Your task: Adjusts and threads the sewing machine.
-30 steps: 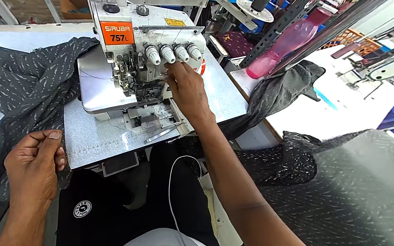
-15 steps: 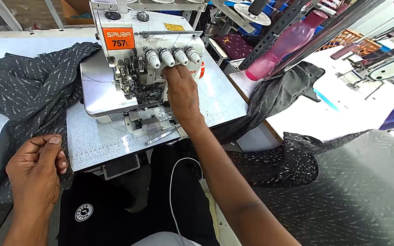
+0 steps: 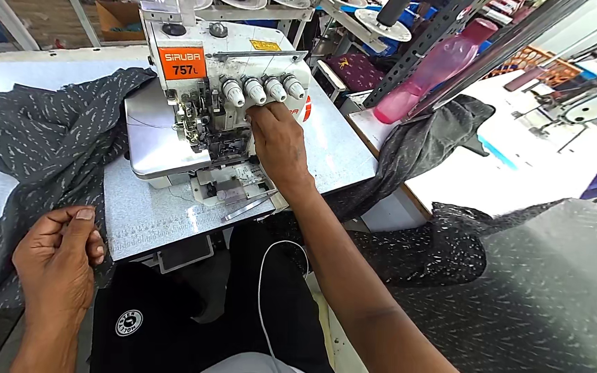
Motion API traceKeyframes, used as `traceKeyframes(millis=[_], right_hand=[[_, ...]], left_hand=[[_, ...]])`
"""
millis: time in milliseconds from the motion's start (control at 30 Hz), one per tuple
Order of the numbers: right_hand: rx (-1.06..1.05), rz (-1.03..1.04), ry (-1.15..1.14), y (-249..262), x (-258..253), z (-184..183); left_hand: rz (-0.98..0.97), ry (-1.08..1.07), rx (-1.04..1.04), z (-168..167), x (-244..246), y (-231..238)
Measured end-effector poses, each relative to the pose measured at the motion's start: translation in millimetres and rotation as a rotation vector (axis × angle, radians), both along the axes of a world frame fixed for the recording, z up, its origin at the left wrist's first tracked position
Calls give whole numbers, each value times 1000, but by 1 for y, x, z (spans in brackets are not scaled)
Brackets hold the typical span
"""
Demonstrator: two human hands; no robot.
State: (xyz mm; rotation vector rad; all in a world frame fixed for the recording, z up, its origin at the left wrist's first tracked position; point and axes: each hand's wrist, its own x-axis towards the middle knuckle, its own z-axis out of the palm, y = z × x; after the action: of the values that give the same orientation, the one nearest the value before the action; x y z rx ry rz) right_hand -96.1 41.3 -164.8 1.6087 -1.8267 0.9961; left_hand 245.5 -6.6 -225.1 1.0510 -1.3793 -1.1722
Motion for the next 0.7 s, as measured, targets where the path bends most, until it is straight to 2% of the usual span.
traceKeyframes(millis=[233, 467, 700], right_hand=[[56, -94, 79, -3, 5, 5], [121, -2, -4, 8, 2, 14], [60, 44, 24, 5, -3, 8]], left_hand=[[-7, 17, 2, 1, -1, 0], [-12, 27, -18, -2, 0, -1], [-7, 37, -24, -3, 0, -1]])
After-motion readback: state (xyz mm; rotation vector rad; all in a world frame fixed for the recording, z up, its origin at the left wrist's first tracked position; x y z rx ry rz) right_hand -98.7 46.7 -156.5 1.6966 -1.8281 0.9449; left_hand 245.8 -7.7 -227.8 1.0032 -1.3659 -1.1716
